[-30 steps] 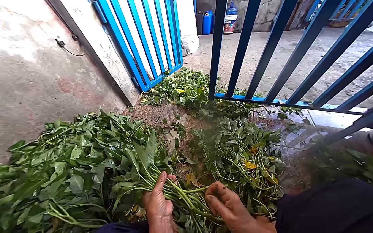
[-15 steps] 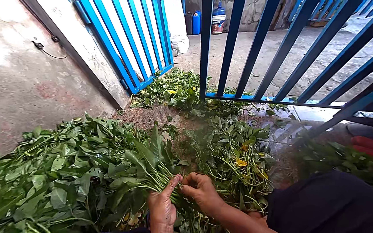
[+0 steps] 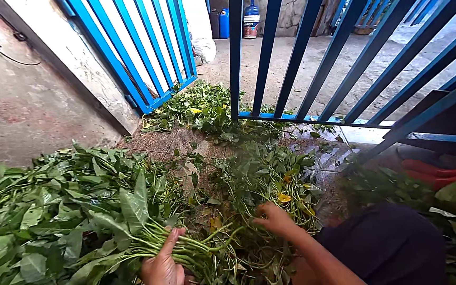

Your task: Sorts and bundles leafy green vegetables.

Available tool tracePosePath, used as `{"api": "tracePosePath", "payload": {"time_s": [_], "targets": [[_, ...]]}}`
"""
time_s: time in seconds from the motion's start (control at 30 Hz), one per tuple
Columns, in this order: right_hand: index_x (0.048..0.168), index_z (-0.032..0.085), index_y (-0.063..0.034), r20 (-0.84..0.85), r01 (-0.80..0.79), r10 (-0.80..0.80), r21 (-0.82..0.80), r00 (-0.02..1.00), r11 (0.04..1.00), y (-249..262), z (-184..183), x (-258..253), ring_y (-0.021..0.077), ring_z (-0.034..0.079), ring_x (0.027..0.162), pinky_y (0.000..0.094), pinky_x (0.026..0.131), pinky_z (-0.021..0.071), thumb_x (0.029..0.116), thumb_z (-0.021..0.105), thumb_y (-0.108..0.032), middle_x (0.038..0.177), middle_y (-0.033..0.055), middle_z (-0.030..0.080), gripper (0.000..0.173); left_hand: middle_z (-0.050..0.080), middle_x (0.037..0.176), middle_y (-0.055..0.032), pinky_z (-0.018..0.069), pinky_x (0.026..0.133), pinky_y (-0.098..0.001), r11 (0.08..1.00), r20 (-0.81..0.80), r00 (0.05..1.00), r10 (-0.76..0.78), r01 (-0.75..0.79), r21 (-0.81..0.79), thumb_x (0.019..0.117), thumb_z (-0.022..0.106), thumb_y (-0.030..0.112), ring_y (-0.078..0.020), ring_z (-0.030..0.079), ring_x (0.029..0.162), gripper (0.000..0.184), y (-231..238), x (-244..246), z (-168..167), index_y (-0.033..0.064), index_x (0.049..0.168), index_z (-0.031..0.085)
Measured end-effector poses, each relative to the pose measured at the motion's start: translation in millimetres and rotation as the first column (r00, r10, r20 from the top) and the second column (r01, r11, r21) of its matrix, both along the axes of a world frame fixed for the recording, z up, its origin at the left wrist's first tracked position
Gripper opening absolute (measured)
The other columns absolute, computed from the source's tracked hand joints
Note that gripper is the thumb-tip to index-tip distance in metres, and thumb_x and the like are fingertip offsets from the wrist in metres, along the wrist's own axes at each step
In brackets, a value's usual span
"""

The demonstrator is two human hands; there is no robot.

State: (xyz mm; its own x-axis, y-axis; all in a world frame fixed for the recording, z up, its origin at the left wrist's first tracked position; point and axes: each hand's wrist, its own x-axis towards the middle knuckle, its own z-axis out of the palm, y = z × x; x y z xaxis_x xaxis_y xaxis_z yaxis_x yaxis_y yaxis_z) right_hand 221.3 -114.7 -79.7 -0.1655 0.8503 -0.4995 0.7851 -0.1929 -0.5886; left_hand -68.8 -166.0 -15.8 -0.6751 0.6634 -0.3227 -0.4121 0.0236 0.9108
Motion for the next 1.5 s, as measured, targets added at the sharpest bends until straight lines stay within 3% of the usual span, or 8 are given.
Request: {"api": "tracePosePath", "payload": {"time_s": [0.07, 0.17, 0.3, 0.47, 0.6, 0.97, 1.17, 1.5], "targets": [[0.134, 0.061, 0.0032, 0.362, 0.257, -0.227, -0.036, 0.904, 0.966, 13, -43, 17, 0.0481, 0.046, 0.137, 0.0629, 0.107, 0.0441, 0.0940, 0.069, -0.035, 0.147, 0.0317, 0.047, 0.056, 0.073, 0.082, -0.0167, 0.0644, 0.065, -0.0392, 0.998, 0.030, 0.998, -0.051, 0.052, -0.037, 0.0953, 0.062, -0.008, -0.0262, 0.074, 0.070, 0.017, 1, 5, 1, -0.0081, 0.112, 0.061], [0.137, 0.062, -0.0045, 0.481, 0.324, -0.295, 0.023, 0.826, 0.946, 11, -71, 28, 0.0419, 0.046, 0.140, 0.0573, 0.109, 0.0433, 0.1032, 0.053, -0.025, 0.148, 0.0258, 0.050, 0.040, 0.072, 0.081, -0.0185, 0.0647, 0.064, -0.0423, 0.990, 0.108, 0.985, -0.131, 0.136, -0.045, 0.0991, 0.058, -0.005, -0.0287, 0.074, 0.070, 0.011, 3, 15, 1, -0.0074, 0.110, 0.060], [0.133, 0.067, -0.0075, 0.263, 0.347, -0.419, 0.278, 0.869, 0.895, 6, -45, 14, 0.0341, 0.061, 0.128, 0.0510, 0.108, 0.0469, 0.1070, 0.048, -0.028, 0.133, 0.0177, 0.066, 0.039, 0.074, 0.090, -0.0197, 0.0649, 0.065, -0.0427, 0.978, 0.152, 0.968, -0.198, 0.205, -0.033, 0.1003, 0.055, -0.006, -0.0304, 0.076, 0.074, 0.011, 6, 22, -5, -0.0071, 0.110, 0.060], [0.131, 0.069, -0.0069, -0.116, 0.486, -0.473, 0.154, 0.873, 0.860, 6, -34, 8, 0.0263, 0.070, 0.103, 0.0492, 0.100, 0.0510, 0.1099, 0.043, -0.033, 0.108, 0.0111, 0.075, 0.042, 0.071, 0.078, -0.0179, 0.0635, 0.061, -0.0410, 0.974, 0.135, 0.968, -0.209, 0.219, -0.060, 0.0983, 0.058, -0.007, -0.0275, 0.072, 0.066, 0.009, 10, 38, -12, -0.0064, 0.107, 0.061], [0.130, 0.071, -0.0085, -0.387, 0.546, -0.430, 0.266, 0.815, 0.794, -23, -20, -20, 0.0162, 0.070, 0.109, 0.0395, 0.101, 0.0541, 0.1050, 0.055, -0.025, 0.120, 0.0071, 0.074, 0.034, 0.070, 0.079, -0.0197, 0.0622, 0.058, -0.0402, 0.976, 0.146, 0.972, -0.186, 0.199, -0.086, 0.0949, 0.062, -0.009, -0.0276, 0.070, 0.063, 0.012, 10, 53, -16, -0.0087, 0.107, 0.061], [0.109, 0.080, -0.0172, -0.398, 0.284, 0.116, 0.803, 0.910, 0.523, -100, -29, -80, 0.0127, 0.072, 0.107, 0.0299, 0.092, 0.0609, 0.0982, 0.066, -0.012, 0.112, 0.0023, 0.076, 0.018, 0.072, 0.087, -0.0232, 0.0632, 0.062, -0.0428, 0.946, 0.199, 0.944, -0.263, 0.293, -0.136, 0.0930, 0.069, -0.005, -0.0306, 0.072, 0.068, 0.018, 9, 62, -30, -0.0107, 0.110, 0.064], [0.110, 0.077, -0.0195, -0.187, 0.090, 0.206, 0.909, 0.960, 0.407, -101, -23, -78, 0.0144, 0.071, 0.108, 0.0296, 0.090, 0.0611, 0.0992, 0.063, -0.012, 0.111, 0.0029, 0.075, 0.019, 0.073, 0.095, -0.0282, 0.0643, 0.074, -0.0474, 0.936, 0.247, 0.908, -0.340, 0.351, -0.003, 0.0967, 0.061, -0.006, -0.0366, 0.075, 0.080, 0.019, 4, 44, -31, -0.0132, 0.115, 0.060], [0.099, 0.073, -0.0163, 0.178, -0.218, 0.233, 0.962, 0.956, 0.162, -101, -16, -74, 0.0178, 0.071, 0.109, 0.0289, 0.075, 0.0619, 0.0995, 0.061, -0.011, 0.116, 0.0045, 0.074, 0.013, 0.073, 0.091, -0.0179, 0.0631, 0.075, -0.0372, 0.957, 0.003, 0.964, -0.264, 0.263, -0.124, 0.0731, 0.083, -0.012, -0.0234, 0.073, 0.082, 0.036, 1, 43, -23, -0.0092, 0.105, 0.066]]}}
